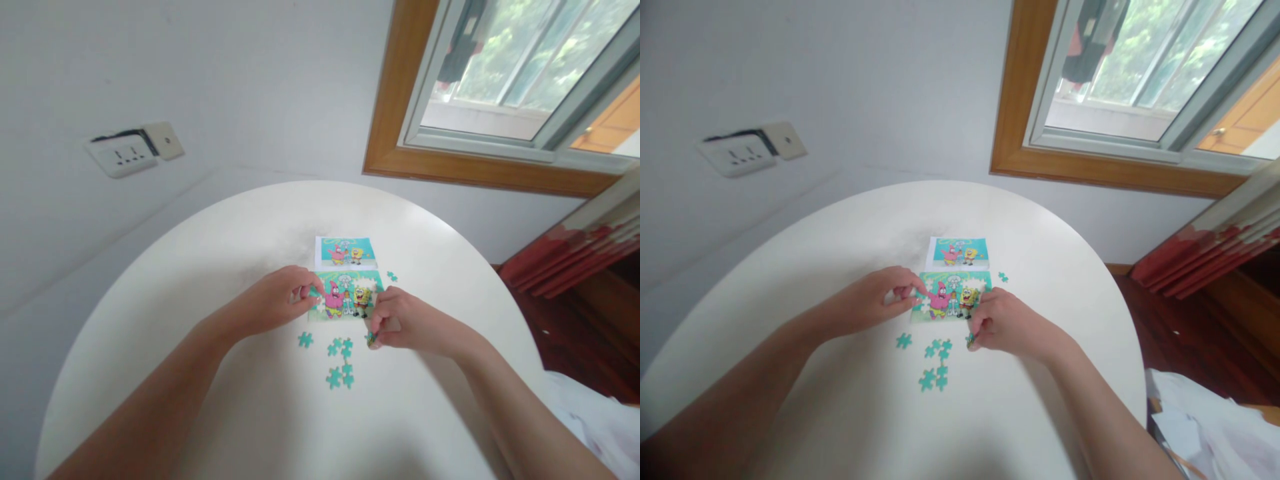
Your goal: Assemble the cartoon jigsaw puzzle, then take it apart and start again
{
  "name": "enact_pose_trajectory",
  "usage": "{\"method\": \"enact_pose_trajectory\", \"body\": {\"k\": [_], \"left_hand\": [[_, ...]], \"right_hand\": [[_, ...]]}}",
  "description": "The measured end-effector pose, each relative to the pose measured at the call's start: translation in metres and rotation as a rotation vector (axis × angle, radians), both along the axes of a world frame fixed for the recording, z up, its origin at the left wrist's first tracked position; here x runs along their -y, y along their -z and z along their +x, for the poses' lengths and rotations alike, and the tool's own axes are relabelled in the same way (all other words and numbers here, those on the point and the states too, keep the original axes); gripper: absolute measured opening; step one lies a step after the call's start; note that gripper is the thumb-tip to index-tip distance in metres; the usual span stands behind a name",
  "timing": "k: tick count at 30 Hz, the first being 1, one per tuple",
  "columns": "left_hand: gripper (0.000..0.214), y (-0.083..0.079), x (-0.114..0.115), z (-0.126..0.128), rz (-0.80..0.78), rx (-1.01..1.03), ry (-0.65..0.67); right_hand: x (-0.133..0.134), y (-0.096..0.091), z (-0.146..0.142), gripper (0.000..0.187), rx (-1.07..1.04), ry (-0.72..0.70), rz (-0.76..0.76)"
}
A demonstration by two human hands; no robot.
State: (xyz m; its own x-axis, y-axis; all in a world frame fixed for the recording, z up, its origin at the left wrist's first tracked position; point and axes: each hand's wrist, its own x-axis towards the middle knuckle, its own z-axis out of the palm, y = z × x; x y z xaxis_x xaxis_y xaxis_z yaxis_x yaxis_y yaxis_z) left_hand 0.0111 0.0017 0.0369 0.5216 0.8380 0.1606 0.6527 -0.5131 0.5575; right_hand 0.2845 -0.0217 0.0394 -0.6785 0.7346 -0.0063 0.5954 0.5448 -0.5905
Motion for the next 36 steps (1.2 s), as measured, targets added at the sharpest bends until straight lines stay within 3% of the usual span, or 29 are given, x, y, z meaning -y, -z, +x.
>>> {"method": "enact_pose_trajectory", "body": {"k": [6, 9, 14, 16, 22, 28, 36], "left_hand": [[0.02, 0.002, 0.0, 0.0, 0.013, -0.014, 0.009], [0.019, 0.006, 0.0, 0.006, 0.068, -0.008, 0.052], [0.022, 0.019, 0.01, 0.034, 0.25, -0.026, 0.118], [0.028, 0.024, 0.015, 0.045, 0.281, -0.054, 0.14], [0.033, 0.035, 0.022, 0.058, 0.347, -0.153, 0.231], [0.031, 0.037, 0.022, 0.058, 0.371, -0.198, 0.26], [0.033, 0.039, 0.023, 0.06, 0.327, -0.207, 0.259]], "right_hand": [[0.0, 0.002, 0.007, 0.005, -0.068, 0.057, -0.113], [-0.005, 0.002, 0.013, 0.006, -0.136, 0.192, -0.166], [-0.019, 0.006, 0.025, 0.012, -0.219, 0.505, -0.095], [-0.023, 0.009, 0.026, 0.012, -0.257, 0.57, -0.11], [-0.028, 0.023, 0.02, 0.026, -0.422, 0.551, -0.284], [-0.028, 0.027, 0.015, 0.024, -0.25, 0.585, -0.149], [-0.028, 0.03, 0.009, 0.02, -0.198, 0.551, -0.129]]}}
